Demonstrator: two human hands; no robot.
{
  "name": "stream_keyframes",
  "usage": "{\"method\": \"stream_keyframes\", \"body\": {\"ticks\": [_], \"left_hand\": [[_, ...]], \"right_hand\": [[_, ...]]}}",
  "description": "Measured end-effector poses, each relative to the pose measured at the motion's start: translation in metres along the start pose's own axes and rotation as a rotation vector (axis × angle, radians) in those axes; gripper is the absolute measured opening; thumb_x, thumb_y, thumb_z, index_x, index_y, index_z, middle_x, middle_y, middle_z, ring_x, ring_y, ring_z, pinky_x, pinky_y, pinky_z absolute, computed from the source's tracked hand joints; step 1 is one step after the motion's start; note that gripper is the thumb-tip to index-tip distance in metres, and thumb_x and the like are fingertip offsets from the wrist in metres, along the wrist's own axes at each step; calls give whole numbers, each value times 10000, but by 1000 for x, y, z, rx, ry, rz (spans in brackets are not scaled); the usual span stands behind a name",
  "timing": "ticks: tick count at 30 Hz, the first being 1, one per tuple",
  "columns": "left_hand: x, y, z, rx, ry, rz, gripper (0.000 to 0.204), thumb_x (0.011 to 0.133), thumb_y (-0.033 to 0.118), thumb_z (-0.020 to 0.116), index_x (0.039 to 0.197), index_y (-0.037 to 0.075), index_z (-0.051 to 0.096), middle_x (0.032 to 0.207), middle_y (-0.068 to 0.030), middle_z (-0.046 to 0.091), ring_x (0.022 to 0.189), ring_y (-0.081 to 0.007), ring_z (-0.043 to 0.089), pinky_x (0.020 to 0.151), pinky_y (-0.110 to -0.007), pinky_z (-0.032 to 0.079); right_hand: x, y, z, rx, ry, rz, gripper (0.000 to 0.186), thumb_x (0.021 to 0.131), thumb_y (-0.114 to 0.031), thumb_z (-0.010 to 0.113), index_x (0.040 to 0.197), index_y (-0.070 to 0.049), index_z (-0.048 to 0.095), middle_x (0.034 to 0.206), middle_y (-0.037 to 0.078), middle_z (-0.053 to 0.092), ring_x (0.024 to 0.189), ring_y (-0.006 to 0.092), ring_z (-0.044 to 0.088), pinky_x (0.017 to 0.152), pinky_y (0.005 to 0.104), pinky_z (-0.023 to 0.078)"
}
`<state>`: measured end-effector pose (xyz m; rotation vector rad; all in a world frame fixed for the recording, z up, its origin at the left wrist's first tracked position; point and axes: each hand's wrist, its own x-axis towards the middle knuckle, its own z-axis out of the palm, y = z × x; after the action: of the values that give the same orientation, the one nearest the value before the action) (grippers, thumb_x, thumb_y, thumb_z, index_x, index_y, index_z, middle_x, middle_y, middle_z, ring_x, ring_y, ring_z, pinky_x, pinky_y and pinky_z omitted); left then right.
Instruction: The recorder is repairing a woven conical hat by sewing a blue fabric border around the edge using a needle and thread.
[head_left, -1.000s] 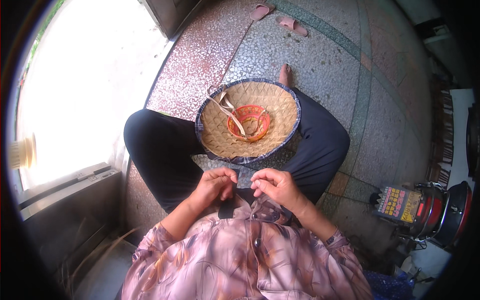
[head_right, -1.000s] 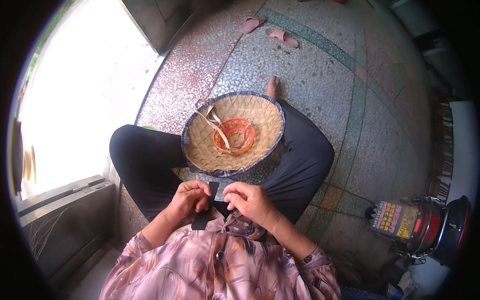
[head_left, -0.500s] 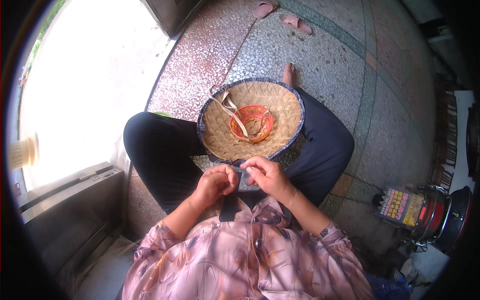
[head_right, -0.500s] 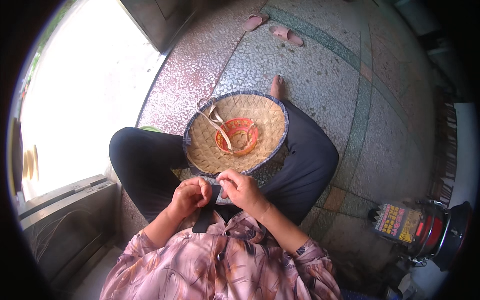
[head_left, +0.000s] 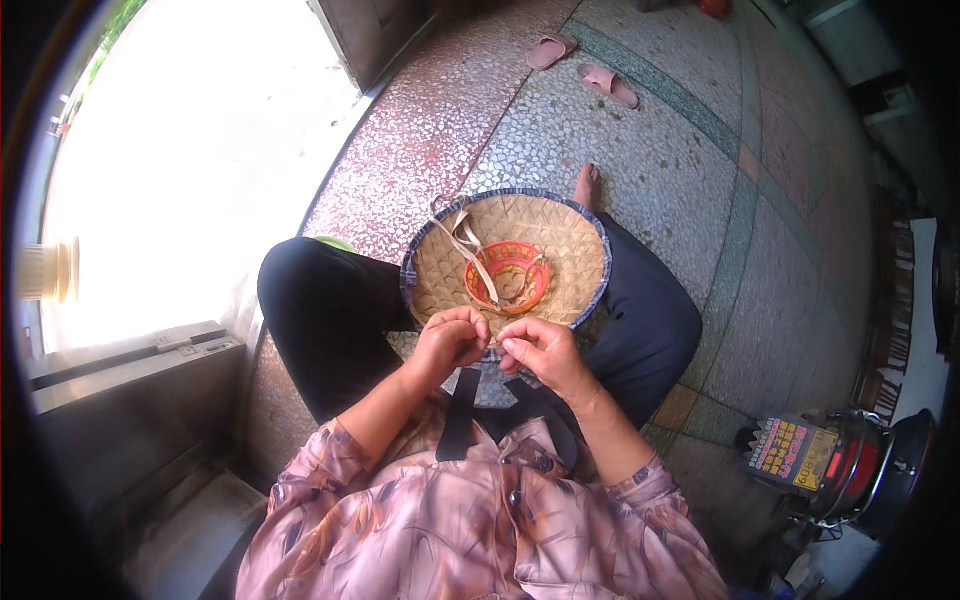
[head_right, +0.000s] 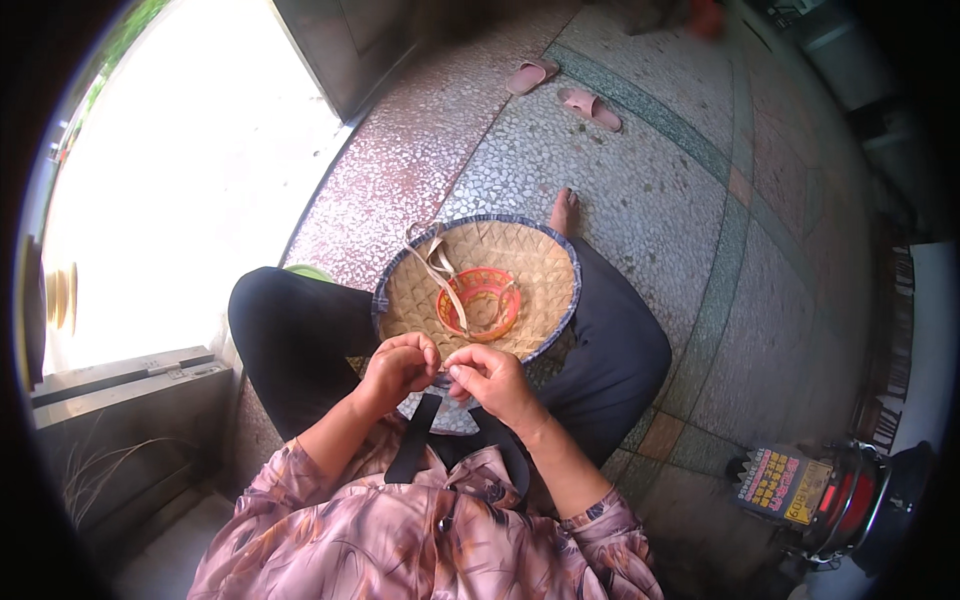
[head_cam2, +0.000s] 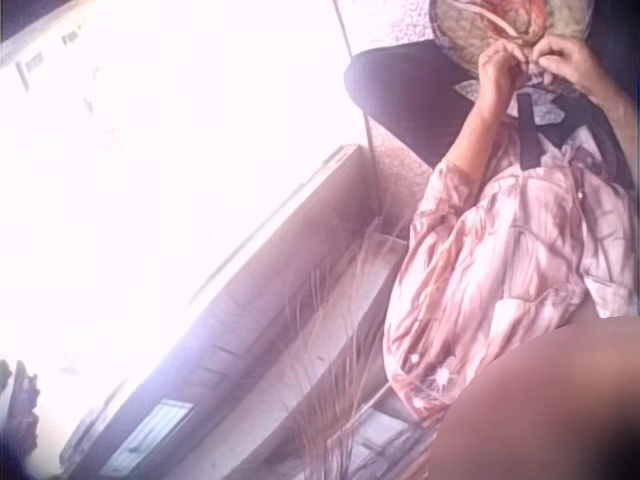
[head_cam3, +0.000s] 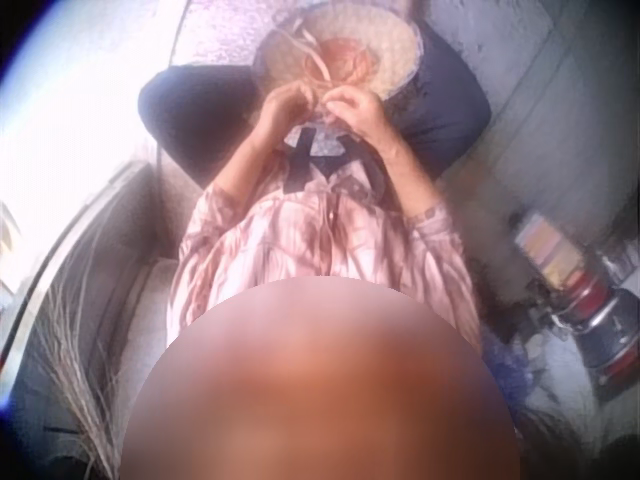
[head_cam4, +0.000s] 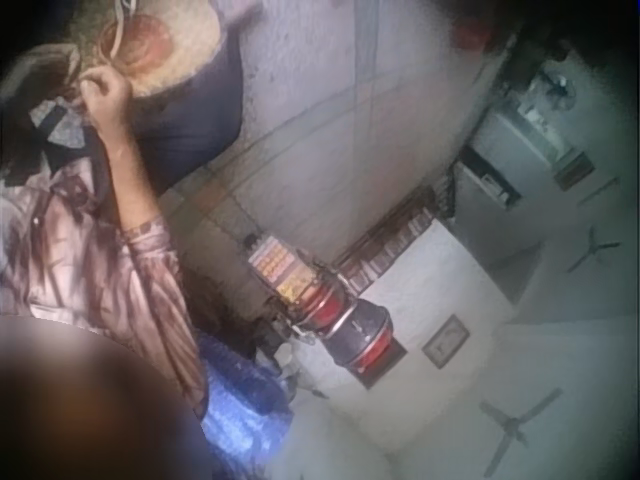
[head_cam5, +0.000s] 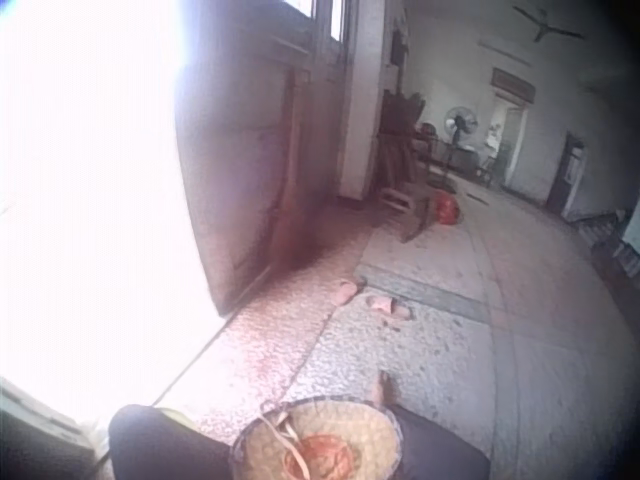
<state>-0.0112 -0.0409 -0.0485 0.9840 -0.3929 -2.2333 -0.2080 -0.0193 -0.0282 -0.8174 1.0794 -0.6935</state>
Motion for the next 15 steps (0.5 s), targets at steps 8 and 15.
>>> {"method": "stream_keyframes", "body": {"ticks": [8, 15], "left_hand": [[7, -9, 4, 892, 299, 575, 266, 780, -72, 492, 1010, -18, 614, 822, -66, 613, 776, -153, 603, 644, -267, 479], [-14, 19, 27, 455, 75, 191, 410, 861, -81, 470, 1259, -10, 538, 1070, -66, 650, 754, -118, 637, 653, -245, 505]], "right_hand": [[-1, -2, -4, 106, 58, -13, 92, 927, -13, 579, 1005, 18, 618, 818, 54, 637, 654, 102, 635, 584, 244, 554], [-8, -8, -1, -7, 71, -16, 88, 922, -5, 583, 998, 19, 619, 821, 54, 640, 652, 89, 621, 577, 240, 544]]}}
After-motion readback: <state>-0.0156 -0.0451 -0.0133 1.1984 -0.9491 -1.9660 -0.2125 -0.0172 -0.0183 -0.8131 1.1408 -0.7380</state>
